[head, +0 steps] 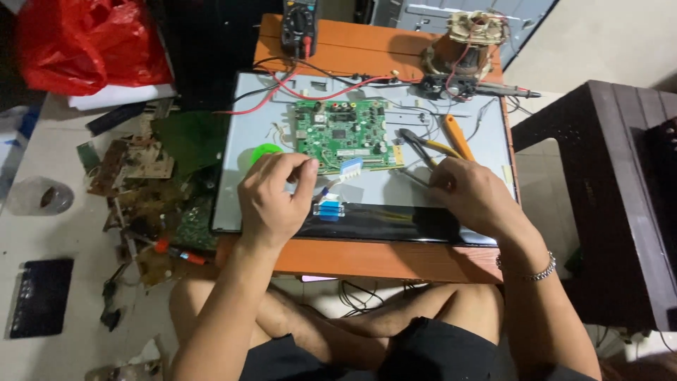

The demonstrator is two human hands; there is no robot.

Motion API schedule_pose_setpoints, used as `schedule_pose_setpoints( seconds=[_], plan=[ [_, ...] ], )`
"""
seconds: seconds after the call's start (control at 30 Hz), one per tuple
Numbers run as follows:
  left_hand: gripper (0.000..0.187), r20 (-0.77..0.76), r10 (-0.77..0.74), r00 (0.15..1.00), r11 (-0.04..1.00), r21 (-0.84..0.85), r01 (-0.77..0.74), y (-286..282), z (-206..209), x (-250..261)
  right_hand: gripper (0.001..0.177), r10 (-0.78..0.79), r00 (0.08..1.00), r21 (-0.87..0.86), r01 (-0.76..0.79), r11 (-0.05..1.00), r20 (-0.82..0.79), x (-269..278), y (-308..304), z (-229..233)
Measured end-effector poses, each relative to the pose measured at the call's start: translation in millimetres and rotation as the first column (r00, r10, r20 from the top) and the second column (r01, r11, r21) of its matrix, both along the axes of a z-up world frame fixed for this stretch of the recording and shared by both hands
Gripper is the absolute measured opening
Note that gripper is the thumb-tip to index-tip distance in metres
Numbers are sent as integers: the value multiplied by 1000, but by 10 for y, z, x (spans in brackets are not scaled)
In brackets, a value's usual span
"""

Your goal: Soldering components on a circuit board as part of an electronics repair process.

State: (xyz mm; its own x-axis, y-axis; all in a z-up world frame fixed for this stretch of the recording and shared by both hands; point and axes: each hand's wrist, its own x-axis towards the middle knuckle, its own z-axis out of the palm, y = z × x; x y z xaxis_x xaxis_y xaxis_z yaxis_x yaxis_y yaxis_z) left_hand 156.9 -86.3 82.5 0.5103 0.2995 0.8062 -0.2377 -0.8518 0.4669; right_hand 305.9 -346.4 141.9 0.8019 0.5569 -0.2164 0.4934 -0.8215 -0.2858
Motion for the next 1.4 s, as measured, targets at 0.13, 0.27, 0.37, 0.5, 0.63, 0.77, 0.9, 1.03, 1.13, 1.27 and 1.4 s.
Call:
schedule_pose_setpoints(
  seconds=[0.13, 0.27, 0.37, 0.5, 0.63, 0.77, 0.9, 1.03, 1.13, 1.27, 1.4],
  plan=[
    [14, 13, 48, 999, 999, 22, -48, 12, 29, -24, 26, -54, 998, 173, 60, 983, -40, -43, 6, 51],
    [13, -120, 81, 989, 996, 38, -77, 60, -59, -2, 25, 30, 989, 458, -94, 884, 145, 133, -11, -116],
    [23, -215, 100, 971, 990, 116, -76, 48, -69, 9, 15, 35, 958, 532, -189, 825, 285, 216, 42, -329],
    [45, -274, 31, 961, 980, 195, 24, 47, -291, 158, 3, 57, 937, 620, -273, 736, 345, 199, 40, -536],
    [35, -327, 72, 942, 974, 225, 4, 71, -212, 176, 8, 105, 866, 577, -412, 705, 489, 95, 41, -579],
    [26, -436, 6, 900, 983, 167, 75, 58, -125, 214, 7, 91, 854, 568, -417, 710, 513, 94, 45, -631],
    [10, -432, 4, 902, 981, 177, 81, 48, -131, 242, 9, 99, 854, 590, -432, 682, 511, 70, 47, -610],
    [27, -394, -46, 918, 974, 184, 128, 68, -195, 272, 6, 38, 902, 649, -337, 682, 429, 101, 55, -603],
    [16, -388, -56, 920, 973, 186, 138, 105, -262, 302, 7, 53, 868, 604, -386, 698, 493, 18, 131, -478],
    [11, -311, 49, 949, 970, 239, 28, 112, -299, 348, 6, 47, 867, 593, -379, 710, 497, 38, 132, -473],
    [10, -258, -12, 966, 982, 177, 60, 78, -178, 215, 11, 1, 840, 596, -385, 705, 542, 160, 88, -607]
  ],
)
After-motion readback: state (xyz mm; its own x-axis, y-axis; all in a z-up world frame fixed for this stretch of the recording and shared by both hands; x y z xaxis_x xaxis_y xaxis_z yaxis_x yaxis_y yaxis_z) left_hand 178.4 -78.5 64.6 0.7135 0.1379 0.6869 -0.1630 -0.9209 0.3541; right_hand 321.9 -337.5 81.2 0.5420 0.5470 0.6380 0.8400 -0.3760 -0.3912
